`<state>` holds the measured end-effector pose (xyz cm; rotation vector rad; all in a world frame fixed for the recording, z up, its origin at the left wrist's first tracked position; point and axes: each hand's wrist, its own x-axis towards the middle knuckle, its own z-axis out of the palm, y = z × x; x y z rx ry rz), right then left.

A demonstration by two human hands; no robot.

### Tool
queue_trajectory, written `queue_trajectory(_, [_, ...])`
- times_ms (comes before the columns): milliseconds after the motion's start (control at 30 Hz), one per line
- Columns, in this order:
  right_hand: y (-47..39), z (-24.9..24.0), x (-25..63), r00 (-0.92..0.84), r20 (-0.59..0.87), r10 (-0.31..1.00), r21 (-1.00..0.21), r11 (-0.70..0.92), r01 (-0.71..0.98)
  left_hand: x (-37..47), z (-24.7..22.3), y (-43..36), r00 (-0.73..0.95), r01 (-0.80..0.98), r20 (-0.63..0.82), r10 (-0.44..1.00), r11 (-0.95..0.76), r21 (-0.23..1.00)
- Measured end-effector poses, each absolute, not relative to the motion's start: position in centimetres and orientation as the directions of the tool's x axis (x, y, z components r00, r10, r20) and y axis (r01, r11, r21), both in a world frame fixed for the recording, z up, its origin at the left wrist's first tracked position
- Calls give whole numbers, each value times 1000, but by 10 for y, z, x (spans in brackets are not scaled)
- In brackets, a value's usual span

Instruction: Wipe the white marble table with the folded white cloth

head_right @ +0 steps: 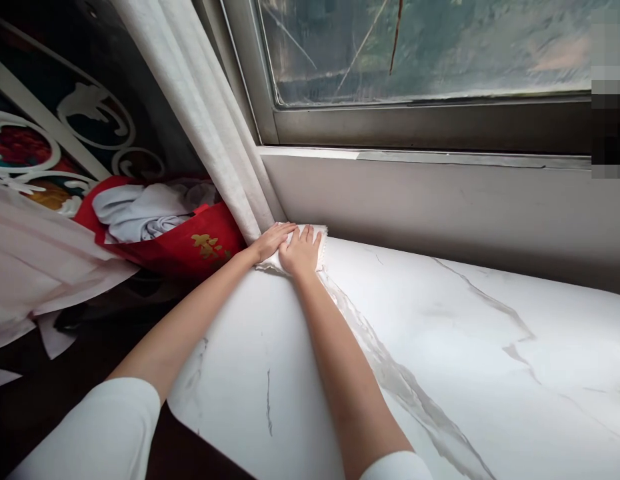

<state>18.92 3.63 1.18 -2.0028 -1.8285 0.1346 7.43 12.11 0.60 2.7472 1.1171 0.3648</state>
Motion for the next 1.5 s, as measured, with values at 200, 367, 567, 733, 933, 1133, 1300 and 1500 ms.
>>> queue_trajectory(200, [27, 11, 186, 98, 207, 973, -341, -22, 940, 71, 6, 109, 687, 664, 183, 703, -710, 235])
queue_trajectory(367, [-6, 12, 174, 82, 228, 970, -345, 1, 939, 55, 5, 77, 696, 646, 211, 686, -727, 231])
queue_trajectory(567, [-73, 17, 141, 5, 196, 981, -394, 74, 916, 10, 6, 6, 705, 643, 218, 675, -738, 206])
queue_trajectory(733, [-138, 24, 121, -117, 174, 978, -456, 185, 870, -24, 12, -69, 717, 642, 200, 667, -745, 183])
queue_trajectory(933, [-200, 30, 120, -288, 126, 949, -550, 309, 776, -42, 13, -137, 718, 649, 199, 667, -745, 156])
queue_trajectory(1133, [-201, 33, 125, -256, 143, 956, -591, 290, 753, -38, 16, -137, 715, 661, 159, 680, -733, 160])
queue_trajectory(1300, [-154, 26, 140, -187, 177, 966, -567, 256, 783, -16, 10, -96, 688, 697, 174, 705, -708, 111])
queue_trajectory(1500, [-77, 14, 192, -89, 259, 962, -430, 198, 881, 55, 4, -19, 670, 725, 182, 720, -687, 51])
